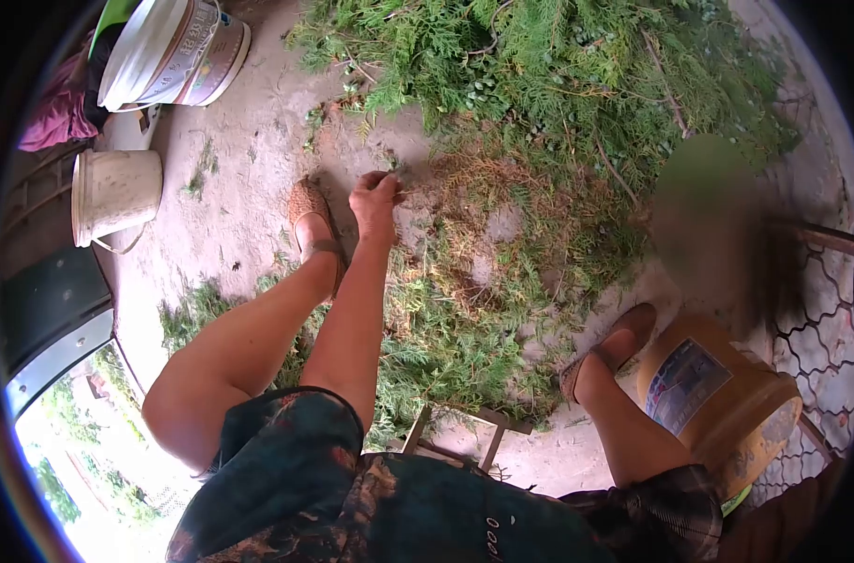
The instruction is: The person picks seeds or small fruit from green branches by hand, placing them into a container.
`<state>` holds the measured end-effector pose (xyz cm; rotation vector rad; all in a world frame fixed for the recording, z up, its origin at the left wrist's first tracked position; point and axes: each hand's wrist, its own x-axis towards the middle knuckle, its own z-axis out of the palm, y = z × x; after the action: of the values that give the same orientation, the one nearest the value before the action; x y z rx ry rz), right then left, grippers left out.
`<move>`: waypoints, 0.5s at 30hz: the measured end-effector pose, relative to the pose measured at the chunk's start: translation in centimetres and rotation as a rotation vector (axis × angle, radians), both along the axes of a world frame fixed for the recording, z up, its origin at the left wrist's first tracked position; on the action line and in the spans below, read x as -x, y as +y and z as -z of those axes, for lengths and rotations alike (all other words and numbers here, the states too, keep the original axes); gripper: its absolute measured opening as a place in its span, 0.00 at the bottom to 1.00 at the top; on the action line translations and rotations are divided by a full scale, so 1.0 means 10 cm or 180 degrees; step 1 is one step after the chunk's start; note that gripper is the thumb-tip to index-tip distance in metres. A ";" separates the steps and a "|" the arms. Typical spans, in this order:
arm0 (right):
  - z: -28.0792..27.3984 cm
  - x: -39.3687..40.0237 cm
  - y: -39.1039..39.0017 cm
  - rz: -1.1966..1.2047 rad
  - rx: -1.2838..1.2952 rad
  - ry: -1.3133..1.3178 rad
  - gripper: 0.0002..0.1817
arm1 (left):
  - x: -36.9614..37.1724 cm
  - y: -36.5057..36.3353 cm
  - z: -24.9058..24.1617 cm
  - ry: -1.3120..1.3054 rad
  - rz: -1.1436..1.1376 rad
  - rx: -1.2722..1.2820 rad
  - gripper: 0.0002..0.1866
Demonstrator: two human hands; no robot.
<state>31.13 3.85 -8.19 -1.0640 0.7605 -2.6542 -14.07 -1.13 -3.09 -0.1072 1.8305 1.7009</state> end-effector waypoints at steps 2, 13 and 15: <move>0.05 0.01 0.03 -0.0002 0.0014 -0.0099 0.15 | 0.14 0.01 0.09 0.1015 0.0172 0.0749 0.11; 0.12 -0.10 0.16 -0.0279 -0.0125 -0.0371 0.16 | 0.32 0.23 -0.01 0.2777 0.1929 0.2208 0.07; 0.37 -0.36 -0.02 -0.0293 -0.0087 -0.0491 0.16 | 0.28 0.28 -0.25 0.1151 0.1490 0.1099 0.04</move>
<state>34.75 3.64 -11.88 -0.8539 0.6975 -2.6034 -16.89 1.71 -0.60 0.4804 2.1839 1.1209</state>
